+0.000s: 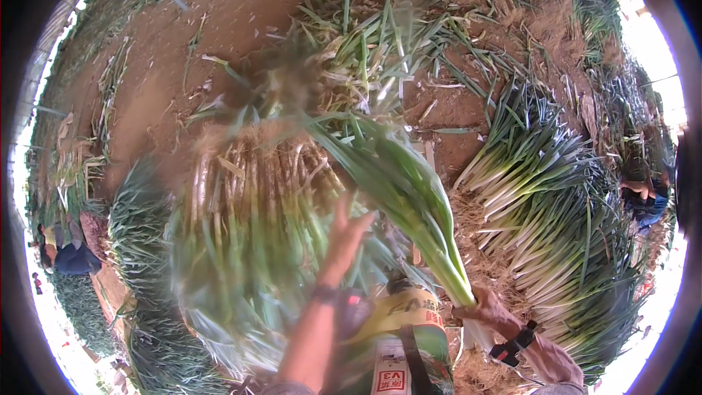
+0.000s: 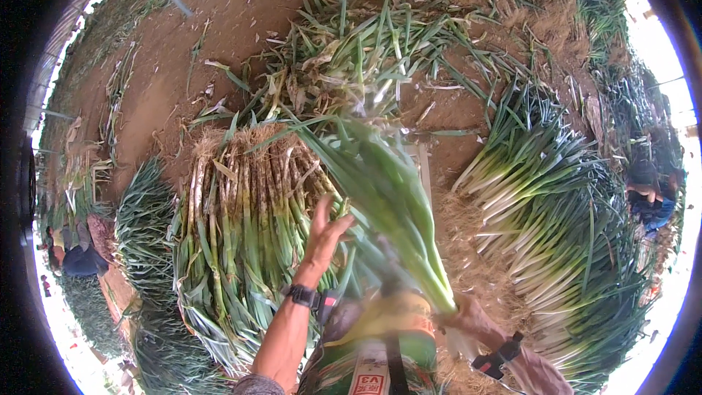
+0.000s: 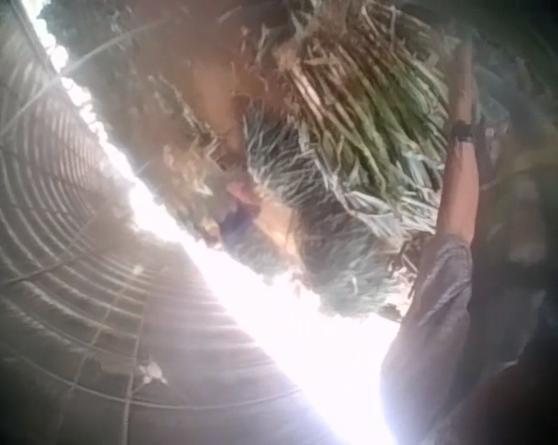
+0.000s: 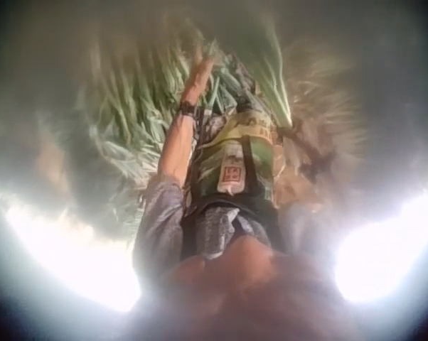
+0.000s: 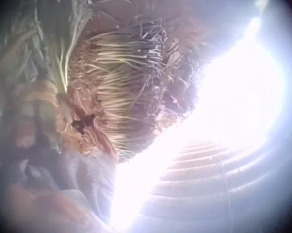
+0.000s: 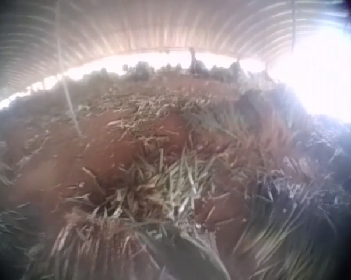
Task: The person picks up a bunch of leeks, shakes them, and places them on a metal frame to peel away the outer layers by hand. They then use shears to trim the roots and tops of the leeks before setting the bunch aside and repeating the process.
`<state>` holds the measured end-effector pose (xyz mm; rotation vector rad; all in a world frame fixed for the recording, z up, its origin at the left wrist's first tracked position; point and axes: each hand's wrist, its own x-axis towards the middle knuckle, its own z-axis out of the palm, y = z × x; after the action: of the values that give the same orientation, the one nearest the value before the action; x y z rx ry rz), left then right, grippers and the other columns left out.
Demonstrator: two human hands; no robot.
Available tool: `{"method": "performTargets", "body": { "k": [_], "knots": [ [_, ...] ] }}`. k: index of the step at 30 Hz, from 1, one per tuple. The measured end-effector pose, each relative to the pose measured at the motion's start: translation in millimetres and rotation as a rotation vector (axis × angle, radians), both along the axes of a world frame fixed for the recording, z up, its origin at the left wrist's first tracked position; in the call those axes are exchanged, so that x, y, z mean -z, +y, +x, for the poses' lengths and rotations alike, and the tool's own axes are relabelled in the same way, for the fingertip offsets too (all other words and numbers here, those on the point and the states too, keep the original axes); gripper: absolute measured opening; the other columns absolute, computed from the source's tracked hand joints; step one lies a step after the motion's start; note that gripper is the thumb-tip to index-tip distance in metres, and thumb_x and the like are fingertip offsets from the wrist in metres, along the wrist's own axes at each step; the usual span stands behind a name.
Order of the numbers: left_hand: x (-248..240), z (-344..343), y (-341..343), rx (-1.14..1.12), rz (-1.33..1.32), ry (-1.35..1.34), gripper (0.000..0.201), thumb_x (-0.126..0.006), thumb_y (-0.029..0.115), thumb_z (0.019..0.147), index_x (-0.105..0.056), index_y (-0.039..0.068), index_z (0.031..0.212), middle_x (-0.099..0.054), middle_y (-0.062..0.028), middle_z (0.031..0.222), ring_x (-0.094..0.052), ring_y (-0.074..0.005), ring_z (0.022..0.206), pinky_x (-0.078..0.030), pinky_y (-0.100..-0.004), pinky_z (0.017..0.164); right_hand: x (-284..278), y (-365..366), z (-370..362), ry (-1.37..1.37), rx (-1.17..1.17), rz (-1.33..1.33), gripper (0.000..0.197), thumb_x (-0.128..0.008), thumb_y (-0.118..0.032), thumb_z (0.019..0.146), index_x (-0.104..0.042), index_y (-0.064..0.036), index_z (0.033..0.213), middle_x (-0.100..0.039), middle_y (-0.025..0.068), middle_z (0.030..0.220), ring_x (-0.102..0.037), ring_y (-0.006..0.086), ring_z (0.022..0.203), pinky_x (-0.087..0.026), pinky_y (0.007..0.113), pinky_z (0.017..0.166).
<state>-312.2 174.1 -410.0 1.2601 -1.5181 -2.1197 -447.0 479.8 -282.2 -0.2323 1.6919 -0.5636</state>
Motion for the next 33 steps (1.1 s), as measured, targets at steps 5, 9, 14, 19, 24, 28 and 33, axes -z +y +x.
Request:
{"method": "performTargets", "body": {
  "k": [5,9,14,19,24,28,33],
  "knots": [
    [34.8,16.5,-8.3,0.128,0.152,-0.145,0.042,-0.067,0.030,0.090,-0.059,0.001,0.120,-0.067,-0.0095,0.092,-0.069,-0.0181,0.077,-0.061,-0.0305,0.063,33.3,20.5,29.4,-0.088,0.016,-0.042,0.065,-0.080,-0.043,0.075,-0.061,0.0040,0.115,-0.067,0.0067,0.088,-0.064,0.0160,0.076,-0.053,0.031,0.069],
    [50.8,46.1,-44.2,-0.203,-0.189,-0.144,0.028,-0.062,0.029,0.094,-0.065,0.003,0.103,-0.066,-0.0075,0.083,-0.067,-0.0163,0.074,-0.061,-0.0310,0.066,25.7,23.0,35.6,-0.086,0.117,-0.101,0.045,-0.079,-0.029,0.078,-0.064,0.0023,0.107,-0.068,0.0065,0.084,-0.066,0.0146,0.072,-0.054,0.030,0.065],
    [3.0,103.3,-109.0,-0.628,-0.055,0.017,0.047,-0.056,0.035,0.097,-0.049,0.001,0.129,-0.057,-0.0152,0.123,-0.064,-0.0239,0.103,-0.055,-0.0388,0.087,-1.9,9.6,27.6,-0.208,0.298,-0.026,0.036,-0.079,-0.022,0.080,-0.067,0.0014,0.104,-0.070,0.0079,0.081,-0.067,0.0152,0.069,-0.054,0.031,0.064],
    [1.9,113.1,-70.0,-0.403,0.039,-0.238,0.069,-0.066,0.035,0.091,-0.038,0.001,0.144,-0.059,-0.0182,0.122,-0.069,-0.0261,0.094,-0.058,-0.0365,0.077,10.5,4.4,25.8,-0.405,0.632,-0.128,0.035,-0.075,-0.023,0.082,-0.065,0.0029,0.103,-0.068,0.0099,0.078,-0.067,0.0180,0.067,-0.056,0.033,0.065],
    [80.0,148.4,-5.1,0.034,0.182,-0.282,0.062,-0.070,0.032,0.088,-0.051,-0.006,0.133,-0.064,-0.0170,0.115,-0.072,-0.0252,0.086,-0.058,-0.0332,0.063,6.1,-2.0,0.0,-0.202,0.774,-0.202,0.037,-0.071,-0.023,0.082,-0.061,0.0039,0.104,-0.066,0.0096,0.078,-0.064,0.0178,0.063,-0.056,0.033,0.062],
    [73.7,129.2,40.4,0.346,0.151,-0.411,0.050,-0.063,0.022,0.090,-0.053,-0.008,0.129,-0.066,-0.0146,0.108,-0.071,-0.0220,0.082,-0.056,-0.0294,0.062,8.2,13.3,-46.5,0.077,0.920,-0.284,0.042,-0.071,-0.028,0.080,-0.060,0.0031,0.107,-0.068,0.0083,0.078,-0.065,0.0164,0.064,-0.056,0.030,0.059],
    [79.4,137.6,63.1,0.497,0.083,-0.505,0.046,-0.060,0.019,0.090,-0.054,-0.008,0.127,-0.067,-0.0148,0.104,-0.071,-0.0207,0.079,-0.056,-0.0300,0.061,-18.0,49.8,-125.8,0.421,1.015,-0.339,0.047,-0.074,-0.030,0.078,-0.057,0.0049,0.104,-0.066,0.0092,0.080,-0.066,0.0164,0.065,-0.060,0.031,0.061]
  ]
}}
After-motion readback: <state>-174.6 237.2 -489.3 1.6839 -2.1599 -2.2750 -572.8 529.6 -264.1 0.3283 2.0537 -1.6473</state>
